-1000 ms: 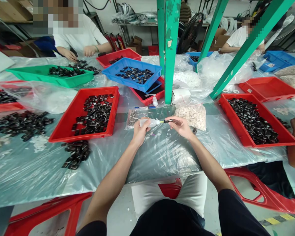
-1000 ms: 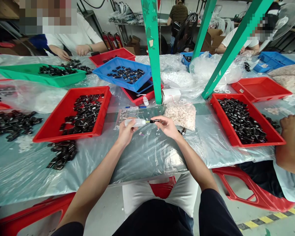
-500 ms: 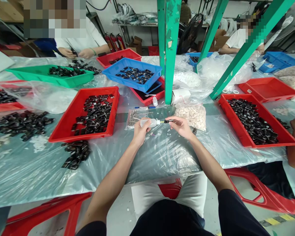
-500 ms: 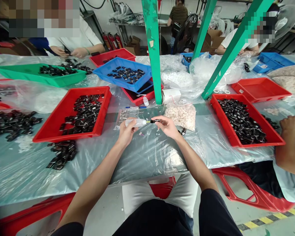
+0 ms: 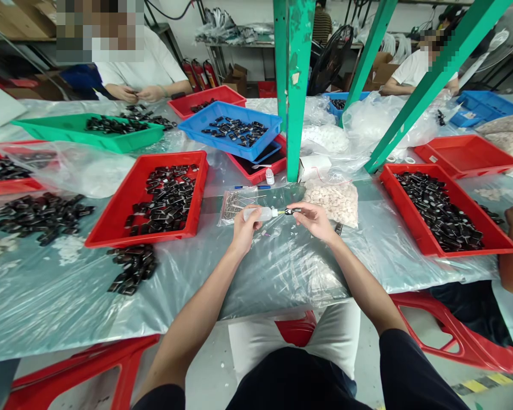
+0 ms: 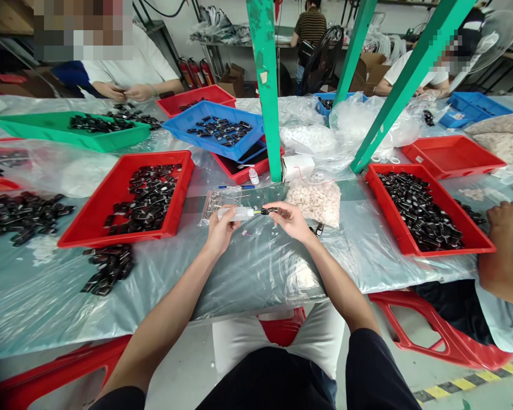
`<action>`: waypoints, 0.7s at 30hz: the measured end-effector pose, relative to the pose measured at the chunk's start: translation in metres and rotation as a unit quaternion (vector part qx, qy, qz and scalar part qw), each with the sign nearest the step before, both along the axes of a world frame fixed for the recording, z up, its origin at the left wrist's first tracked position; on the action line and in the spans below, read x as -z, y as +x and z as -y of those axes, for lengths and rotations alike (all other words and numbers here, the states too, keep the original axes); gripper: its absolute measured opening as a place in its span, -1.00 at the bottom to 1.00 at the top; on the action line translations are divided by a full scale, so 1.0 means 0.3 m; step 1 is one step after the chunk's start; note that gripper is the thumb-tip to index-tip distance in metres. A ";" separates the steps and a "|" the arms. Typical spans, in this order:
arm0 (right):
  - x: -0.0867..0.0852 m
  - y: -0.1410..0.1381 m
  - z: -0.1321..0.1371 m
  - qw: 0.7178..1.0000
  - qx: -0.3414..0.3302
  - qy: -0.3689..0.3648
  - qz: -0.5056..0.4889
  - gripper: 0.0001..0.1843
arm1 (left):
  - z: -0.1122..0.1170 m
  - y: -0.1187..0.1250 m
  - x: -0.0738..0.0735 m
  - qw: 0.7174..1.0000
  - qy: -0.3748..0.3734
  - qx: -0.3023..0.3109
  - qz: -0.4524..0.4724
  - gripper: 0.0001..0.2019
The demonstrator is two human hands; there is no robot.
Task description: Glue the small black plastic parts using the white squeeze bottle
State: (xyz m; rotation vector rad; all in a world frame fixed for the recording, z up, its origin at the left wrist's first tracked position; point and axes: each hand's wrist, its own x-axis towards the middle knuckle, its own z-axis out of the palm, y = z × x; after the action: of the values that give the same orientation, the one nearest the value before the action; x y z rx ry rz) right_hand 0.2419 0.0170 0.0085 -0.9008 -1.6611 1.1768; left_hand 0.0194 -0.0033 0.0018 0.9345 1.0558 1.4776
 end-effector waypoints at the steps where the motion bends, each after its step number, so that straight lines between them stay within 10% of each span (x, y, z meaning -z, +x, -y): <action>1: 0.001 -0.001 0.000 1.000 0.000 0.000 0.000 -0.58 | -0.001 -0.001 0.001 1.000 -0.001 0.000 -0.001 -0.63; 21: 0.022 0.001 -0.031 0.997 0.056 -0.035 -0.049 -0.52 | -0.028 -0.004 0.043 0.998 0.046 -0.034 -0.015 -0.48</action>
State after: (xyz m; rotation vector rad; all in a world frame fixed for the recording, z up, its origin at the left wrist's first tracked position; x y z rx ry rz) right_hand 0.2422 0.0265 0.0020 -0.9513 -1.4806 1.1895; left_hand 0.0182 0.0052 -0.0112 0.9965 1.0572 1.5854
